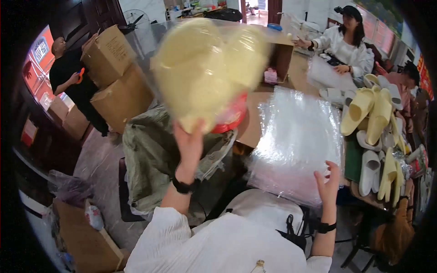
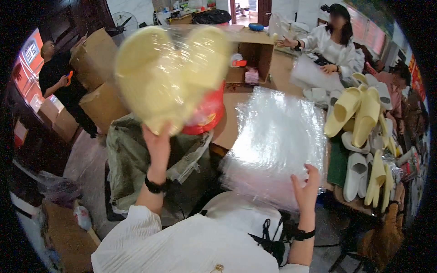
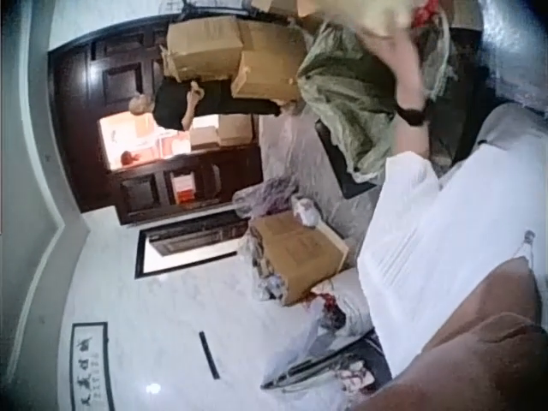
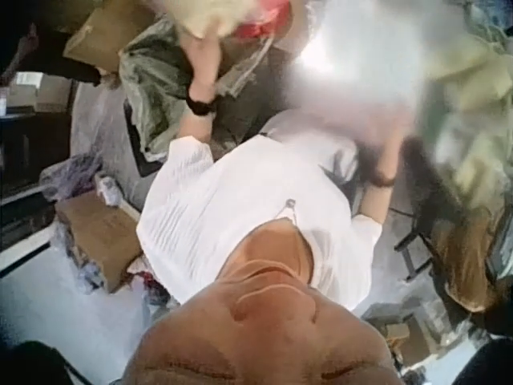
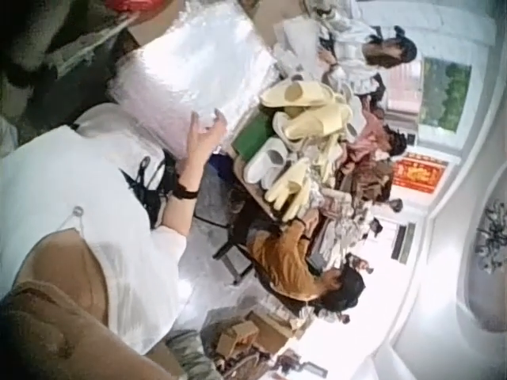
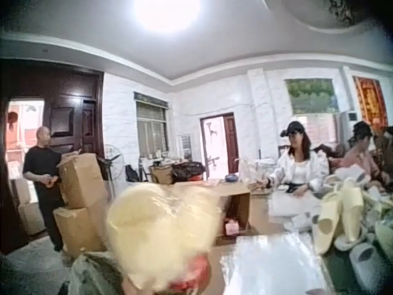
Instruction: Packing pairs of slippers into plastic bags and placing them into a collection sack.
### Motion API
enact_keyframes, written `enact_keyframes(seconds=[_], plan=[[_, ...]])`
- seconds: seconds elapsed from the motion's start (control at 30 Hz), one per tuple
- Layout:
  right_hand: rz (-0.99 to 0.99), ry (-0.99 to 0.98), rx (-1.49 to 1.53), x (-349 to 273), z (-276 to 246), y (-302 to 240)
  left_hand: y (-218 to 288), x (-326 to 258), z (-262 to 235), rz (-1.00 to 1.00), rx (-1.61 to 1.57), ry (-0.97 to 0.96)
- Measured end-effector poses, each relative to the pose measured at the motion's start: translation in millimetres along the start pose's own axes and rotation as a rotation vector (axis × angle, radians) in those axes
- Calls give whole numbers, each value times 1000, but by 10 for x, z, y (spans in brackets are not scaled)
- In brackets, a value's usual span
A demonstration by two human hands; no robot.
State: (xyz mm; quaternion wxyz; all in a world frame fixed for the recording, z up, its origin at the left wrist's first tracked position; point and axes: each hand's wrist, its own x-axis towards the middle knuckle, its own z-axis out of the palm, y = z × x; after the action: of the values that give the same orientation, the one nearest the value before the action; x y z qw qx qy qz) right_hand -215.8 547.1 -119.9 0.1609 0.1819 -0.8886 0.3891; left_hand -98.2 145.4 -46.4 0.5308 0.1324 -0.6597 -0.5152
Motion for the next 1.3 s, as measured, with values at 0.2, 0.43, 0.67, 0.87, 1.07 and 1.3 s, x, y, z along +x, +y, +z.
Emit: enact_keyframes(seconds=[0.2,0.43,0.67,0.87,1.07,1.3], plan=[[-48,-61,-50,2,144,360,-735,612,-1032,130,377,329],[49,-57,-56,3,176,257,-1215,681,-1604,-572,849,60],[-23,-48,-107,14,212,376,-1644,612,-2114,-831,382,-162],[-31,-48,-33,26,180,337,-2495,-483,-2534,-1255,401,-125],[-37,-73,9,81,222,355,-2681,-833,-2554,-1056,1453,-886],[-84,44,-152,24,247,528,-1139,527,-1016,-818,1083,-575]])
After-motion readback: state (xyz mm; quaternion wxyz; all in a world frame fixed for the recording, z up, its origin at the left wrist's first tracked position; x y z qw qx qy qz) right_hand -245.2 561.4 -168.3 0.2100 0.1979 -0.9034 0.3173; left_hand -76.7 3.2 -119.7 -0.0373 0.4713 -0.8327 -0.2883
